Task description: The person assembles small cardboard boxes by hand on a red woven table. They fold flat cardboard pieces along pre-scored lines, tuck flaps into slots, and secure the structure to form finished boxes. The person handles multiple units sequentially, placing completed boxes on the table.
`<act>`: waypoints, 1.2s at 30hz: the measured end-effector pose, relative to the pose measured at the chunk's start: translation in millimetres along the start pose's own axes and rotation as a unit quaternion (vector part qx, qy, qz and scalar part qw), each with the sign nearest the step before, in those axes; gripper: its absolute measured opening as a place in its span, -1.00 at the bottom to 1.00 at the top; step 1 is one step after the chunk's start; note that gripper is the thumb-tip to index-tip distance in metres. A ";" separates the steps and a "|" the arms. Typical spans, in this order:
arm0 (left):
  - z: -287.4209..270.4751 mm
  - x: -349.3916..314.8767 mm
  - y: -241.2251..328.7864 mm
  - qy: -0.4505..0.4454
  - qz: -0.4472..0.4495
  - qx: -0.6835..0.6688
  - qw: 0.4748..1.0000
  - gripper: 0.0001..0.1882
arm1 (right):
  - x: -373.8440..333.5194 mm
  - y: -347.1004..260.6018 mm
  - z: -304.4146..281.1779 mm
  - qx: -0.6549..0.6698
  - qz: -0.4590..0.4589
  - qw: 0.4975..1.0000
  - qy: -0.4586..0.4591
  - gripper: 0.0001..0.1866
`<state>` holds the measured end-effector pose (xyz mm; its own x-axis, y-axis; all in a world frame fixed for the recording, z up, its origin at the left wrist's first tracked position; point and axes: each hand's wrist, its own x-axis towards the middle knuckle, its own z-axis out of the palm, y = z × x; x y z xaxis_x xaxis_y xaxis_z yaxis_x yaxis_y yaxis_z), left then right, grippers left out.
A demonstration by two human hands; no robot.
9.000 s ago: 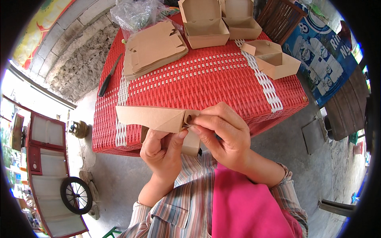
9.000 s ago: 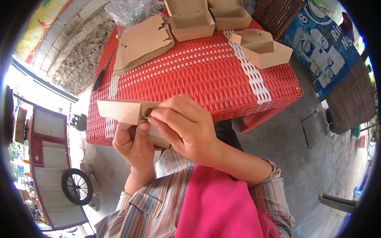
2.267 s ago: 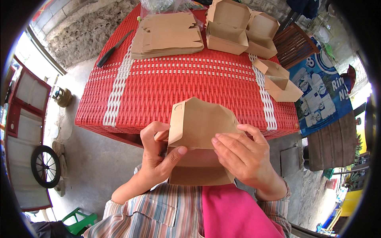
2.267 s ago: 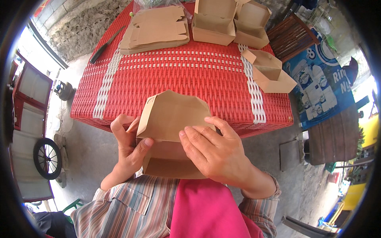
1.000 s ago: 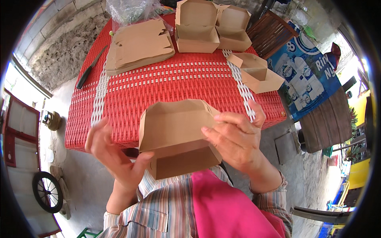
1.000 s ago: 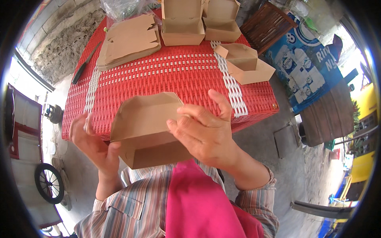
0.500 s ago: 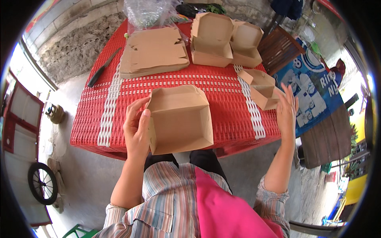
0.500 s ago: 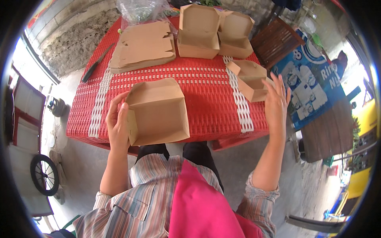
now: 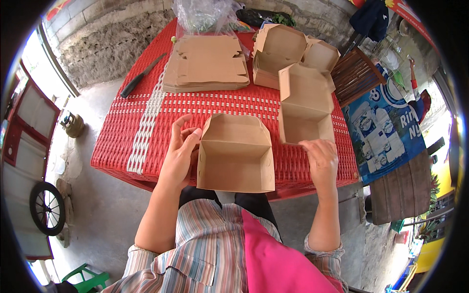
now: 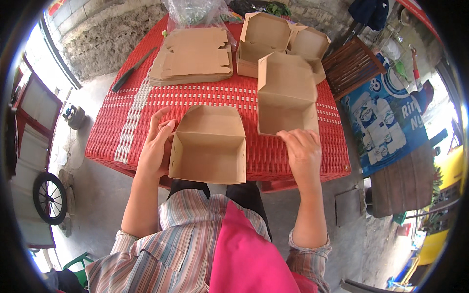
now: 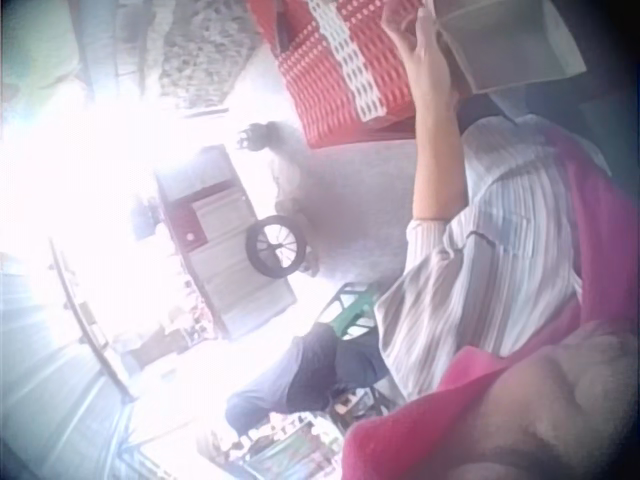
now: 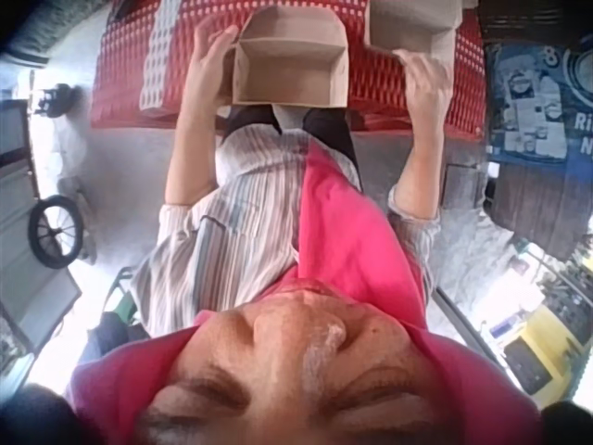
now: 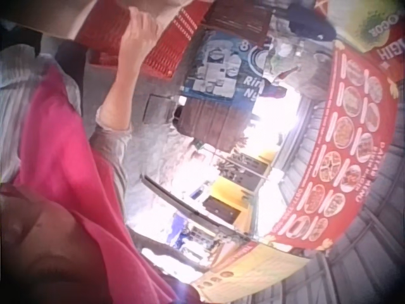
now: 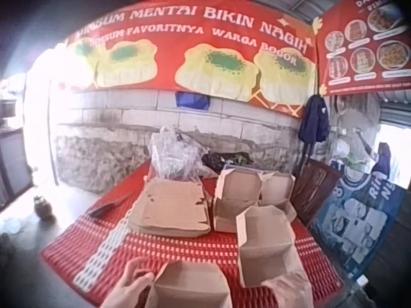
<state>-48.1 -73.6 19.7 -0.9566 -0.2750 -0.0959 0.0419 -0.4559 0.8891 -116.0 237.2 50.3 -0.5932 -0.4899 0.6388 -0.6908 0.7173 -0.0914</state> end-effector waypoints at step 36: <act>8.9 -18.8 31.3 -0.073 0.124 -0.070 0.987 -0.68 | 12.5 -36.7 -31.8 0.337 0.186 0.921 0.060 -0.70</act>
<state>-31.4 -75.1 53.3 -0.9431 -0.2719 0.1917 0.3095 -0.5055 0.8054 -84.9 220.6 85.9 -0.8181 -0.1853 0.5444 -0.5734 0.3335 -0.7483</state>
